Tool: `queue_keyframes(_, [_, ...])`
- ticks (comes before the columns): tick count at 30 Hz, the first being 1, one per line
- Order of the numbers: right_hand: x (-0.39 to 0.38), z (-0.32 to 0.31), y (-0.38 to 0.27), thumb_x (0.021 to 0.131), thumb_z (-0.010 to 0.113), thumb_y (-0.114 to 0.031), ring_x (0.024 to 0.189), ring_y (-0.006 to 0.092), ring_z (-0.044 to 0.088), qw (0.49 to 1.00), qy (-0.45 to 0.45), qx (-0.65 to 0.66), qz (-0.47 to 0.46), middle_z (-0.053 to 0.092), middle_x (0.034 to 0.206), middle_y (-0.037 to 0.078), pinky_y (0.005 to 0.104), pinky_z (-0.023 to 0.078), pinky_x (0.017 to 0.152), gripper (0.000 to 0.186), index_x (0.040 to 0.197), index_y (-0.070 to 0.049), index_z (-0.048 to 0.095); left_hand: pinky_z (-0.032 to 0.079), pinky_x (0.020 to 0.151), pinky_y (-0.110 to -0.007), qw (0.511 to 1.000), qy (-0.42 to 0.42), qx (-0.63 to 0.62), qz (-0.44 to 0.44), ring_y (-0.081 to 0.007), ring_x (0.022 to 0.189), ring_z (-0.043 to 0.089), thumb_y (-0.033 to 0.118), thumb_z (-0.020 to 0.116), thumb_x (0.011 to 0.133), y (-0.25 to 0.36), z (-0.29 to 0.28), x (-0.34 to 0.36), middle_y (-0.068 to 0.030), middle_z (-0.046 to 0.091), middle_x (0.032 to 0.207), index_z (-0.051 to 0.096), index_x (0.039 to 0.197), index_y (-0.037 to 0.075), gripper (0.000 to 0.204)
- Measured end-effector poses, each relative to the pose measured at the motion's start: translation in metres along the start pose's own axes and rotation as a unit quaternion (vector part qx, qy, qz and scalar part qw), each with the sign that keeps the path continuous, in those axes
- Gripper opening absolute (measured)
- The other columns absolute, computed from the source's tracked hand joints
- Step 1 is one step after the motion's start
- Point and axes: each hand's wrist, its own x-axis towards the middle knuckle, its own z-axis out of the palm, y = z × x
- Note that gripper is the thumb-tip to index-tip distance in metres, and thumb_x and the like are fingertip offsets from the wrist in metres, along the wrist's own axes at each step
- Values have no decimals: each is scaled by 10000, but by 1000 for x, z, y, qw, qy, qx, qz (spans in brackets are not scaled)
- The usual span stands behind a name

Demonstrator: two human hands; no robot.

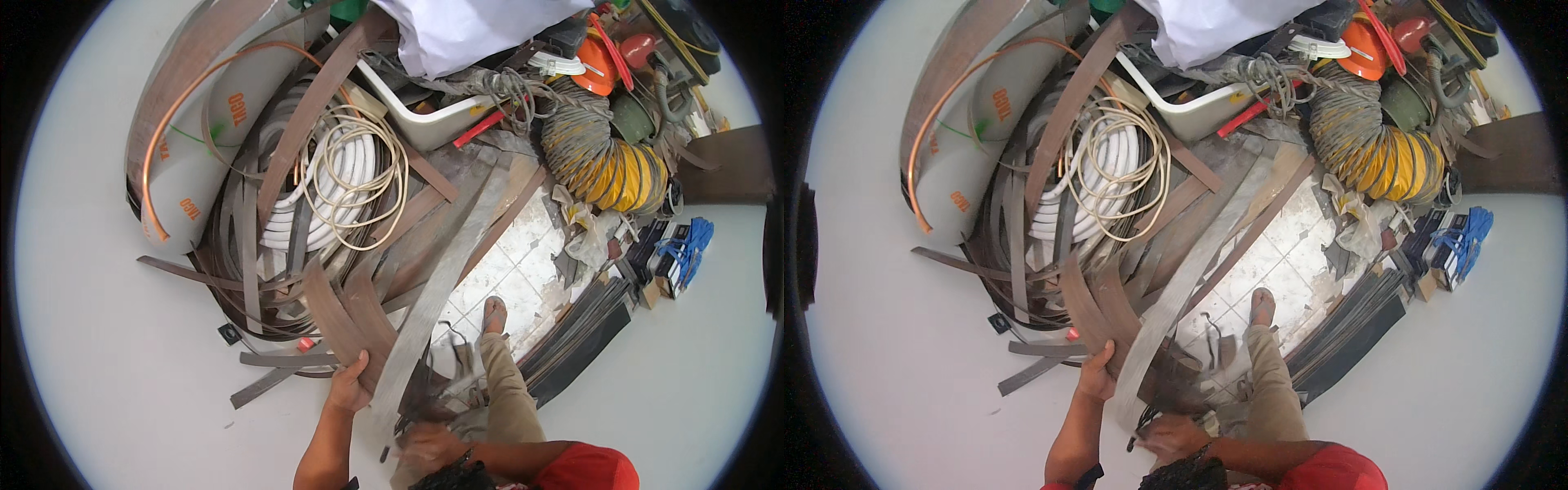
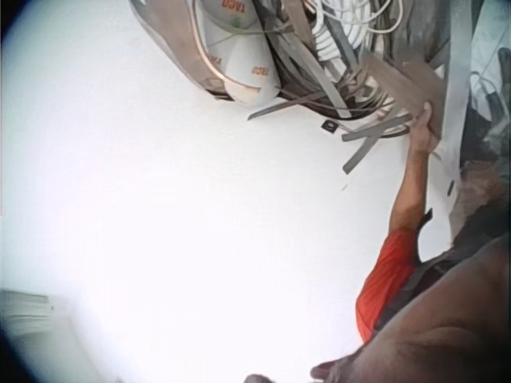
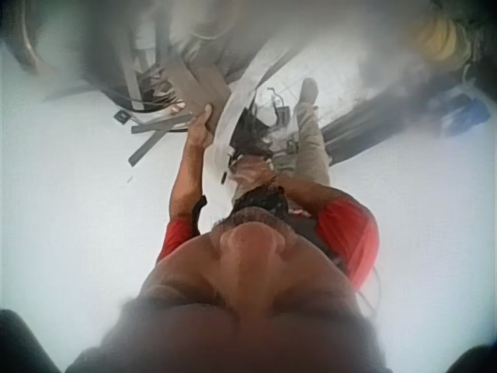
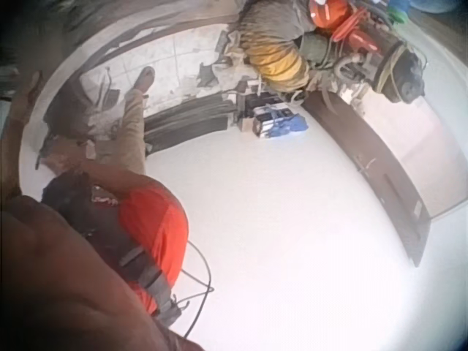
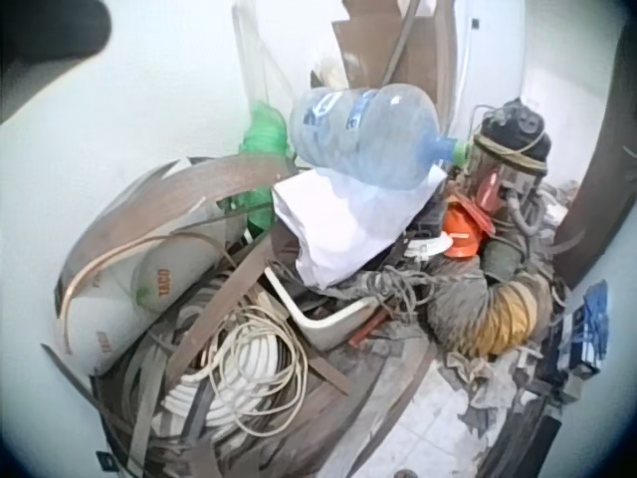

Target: The person handles long brown edging strips and a wooden board in a cluttered room. They pick up the strips from a pile on the floor, examine both sides by hand, and reposition them while clearing space among surrounding renovation equipment like a vacuum and flexible hoses.

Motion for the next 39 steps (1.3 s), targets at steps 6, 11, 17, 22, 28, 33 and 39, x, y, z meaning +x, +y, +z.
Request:
queue_keyframes(6, [-10, 28, -49, 880, 713, -145, 751, 219, 675, 997, -72, 4, 30, 665, 848, 70, 356, 587, 647, 103, 893, -43, 715, 544, 949, -411, 991, 64, 114, -16, -291, 1054, 672, 209, 555, 1007, 17, 8, -74, -157, 682, 1158, 552, 1308, -39, 390])
queue_keyframes(11, [-12, 41, -85, 889, 711, -132, 812, 235, 672, 996, -71, -4, -46, 675, 873, 70, 343, 576, 652, 146, 1011, -57, 737, 553, 929, -418, 997, 25, -71, 26, -299, 1029, 682, 257, 510, 1028, 21, 30, -145, -159, 694, 1148, 568, 1297, -46, 409])
queue_keyframes(17, [-9, 59, -145, 926, 655, -149, 804, 264, 672, 991, -104, 21, -83, 662, 888, 90, 381, 573, 644, 138, 1005, -67, 732, 452, 1054, -479, 976, -64, -57, 201, -342, 1177, 603, 433, 476, 1026, 38, 59, -238, -192, 625, 1291, 537, 1343, -41, 573])
queue_keyframes(22, [12, 64, -187, 958, 591, -239, 788, 331, 671, 977, -123, -16, -173, 644, 916, 128, 442, 535, 630, 205, 985, -64, 694, 444, 1071, -477, 940, -143, 9, 310, -353, 1203, 591, 402, 519, 1011, 71, 66, -320, -197, 609, 1321, 516, 1364, -49, 573])
queue_keyframes(28, [49, 44, -243, 963, 582, -317, 747, 444, 639, 982, -145, 24, -120, 639, 827, 215, 511, 502, 670, 342, 839, -7, 660, 418, 1099, -473, 888, -184, 98, 411, -312, 1278, 547, 301, 666, 939, 102, 110, -393, -173, 556, 1396, 426, 1430, -57, 653])
queue_keyframes(33, [63, 6, -291, 955, 579, -404, 752, 455, 630, 979, -178, -53, -81, 641, 762, 231, 533, 479, 688, 442, 792, -2, 667, 478, 1042, -462, 870, -122, 116, 462, -307, 1197, 602, 190, 692, 921, 108, 151, -411, -151, 601, 1323, 422, 1418, -62, 619])
queue_keyframes(39, [76, -64, -308, 942, 639, -364, 797, 287, 718, 963, -217, 127, -98, 732, 915, 198, 395, 552, 760, 403, 1031, 19, 726, 490, 1011, -390, 855, -36, 114, 505, -267, 1151, 614, 114, 683, 904, 123, 161, -419, -147, 598, 1300, 386, 1429, -58, 628])
